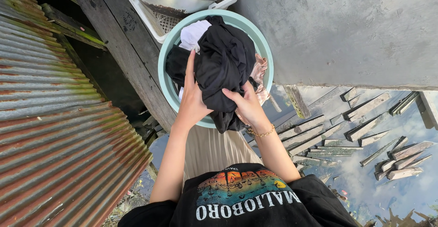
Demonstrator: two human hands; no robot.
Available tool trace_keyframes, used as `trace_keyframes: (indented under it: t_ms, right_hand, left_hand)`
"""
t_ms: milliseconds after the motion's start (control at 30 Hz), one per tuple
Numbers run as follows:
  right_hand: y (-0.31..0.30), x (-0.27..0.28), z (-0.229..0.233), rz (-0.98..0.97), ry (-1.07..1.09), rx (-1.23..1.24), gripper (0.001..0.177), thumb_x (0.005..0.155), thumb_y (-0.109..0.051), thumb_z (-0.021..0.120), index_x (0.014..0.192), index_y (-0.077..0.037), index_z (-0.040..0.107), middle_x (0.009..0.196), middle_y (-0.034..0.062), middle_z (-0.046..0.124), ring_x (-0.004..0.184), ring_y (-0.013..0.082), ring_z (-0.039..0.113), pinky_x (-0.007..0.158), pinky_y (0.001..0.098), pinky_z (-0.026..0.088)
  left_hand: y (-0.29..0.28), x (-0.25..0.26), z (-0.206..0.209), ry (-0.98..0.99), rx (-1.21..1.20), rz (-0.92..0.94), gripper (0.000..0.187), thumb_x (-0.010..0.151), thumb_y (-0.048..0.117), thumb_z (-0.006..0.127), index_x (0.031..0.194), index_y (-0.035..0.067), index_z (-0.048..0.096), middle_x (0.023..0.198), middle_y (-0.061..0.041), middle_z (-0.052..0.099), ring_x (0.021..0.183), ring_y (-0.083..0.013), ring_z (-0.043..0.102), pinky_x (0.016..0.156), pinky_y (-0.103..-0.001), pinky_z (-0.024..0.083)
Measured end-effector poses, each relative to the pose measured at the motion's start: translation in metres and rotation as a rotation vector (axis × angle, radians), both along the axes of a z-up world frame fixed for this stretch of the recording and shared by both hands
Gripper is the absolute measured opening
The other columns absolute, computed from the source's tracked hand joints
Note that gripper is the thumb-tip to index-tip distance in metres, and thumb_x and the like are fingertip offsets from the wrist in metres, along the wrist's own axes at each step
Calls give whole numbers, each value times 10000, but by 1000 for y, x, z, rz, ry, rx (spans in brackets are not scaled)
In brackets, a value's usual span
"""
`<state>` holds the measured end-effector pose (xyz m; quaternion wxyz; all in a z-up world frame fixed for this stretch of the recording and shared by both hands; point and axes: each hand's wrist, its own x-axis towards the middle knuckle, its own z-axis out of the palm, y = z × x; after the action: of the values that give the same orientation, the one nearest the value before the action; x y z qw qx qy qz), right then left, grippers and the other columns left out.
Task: Hanging black pants on an outdoor clothesline after transporting them in a basin.
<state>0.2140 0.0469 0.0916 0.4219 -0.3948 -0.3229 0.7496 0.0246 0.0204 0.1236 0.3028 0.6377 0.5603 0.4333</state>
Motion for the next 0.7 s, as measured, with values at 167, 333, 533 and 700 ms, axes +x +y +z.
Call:
trace_keyframes:
  t_ms: [167,333,533,700]
  right_hand:
    - [13,15,18,148,-98,42,477,955,-56,703,1398,31,550,1337,81,644,1207,156,613,1061,341,506]
    - [18,35,13,226,-181,152,374,1013,-163,698,1319,31,603,1238,63,687,1116,120,642,990,336,544]
    - [30,78,24,-5,-367,-25,410,990,-259,608,1330,-30,595,1057,161,714,866,269,720,789,408,585]
    - [10,88,-39,220,-1092,182,629,848,-328,805,1363,-57,566,1158,226,647,993,330,671,861,415,536]
  left_hand:
    - [-3,0,-37,-34,-71,-45,697,692,144,909,1329,56,639,1437,-150,578,1379,-405,523,1087,-452,481]
    - [-8,0,-56,-246,-134,99,482,813,56,846,1256,35,657,1325,-122,665,1201,-291,693,987,-355,548]
    - [-10,-5,-47,-283,-65,148,335,827,9,790,1131,-26,653,1081,-97,752,1009,-230,746,888,-300,538]
    - [-10,-20,-41,-241,-88,141,235,813,-11,781,1002,-70,656,945,-91,744,858,-174,686,819,-287,523]
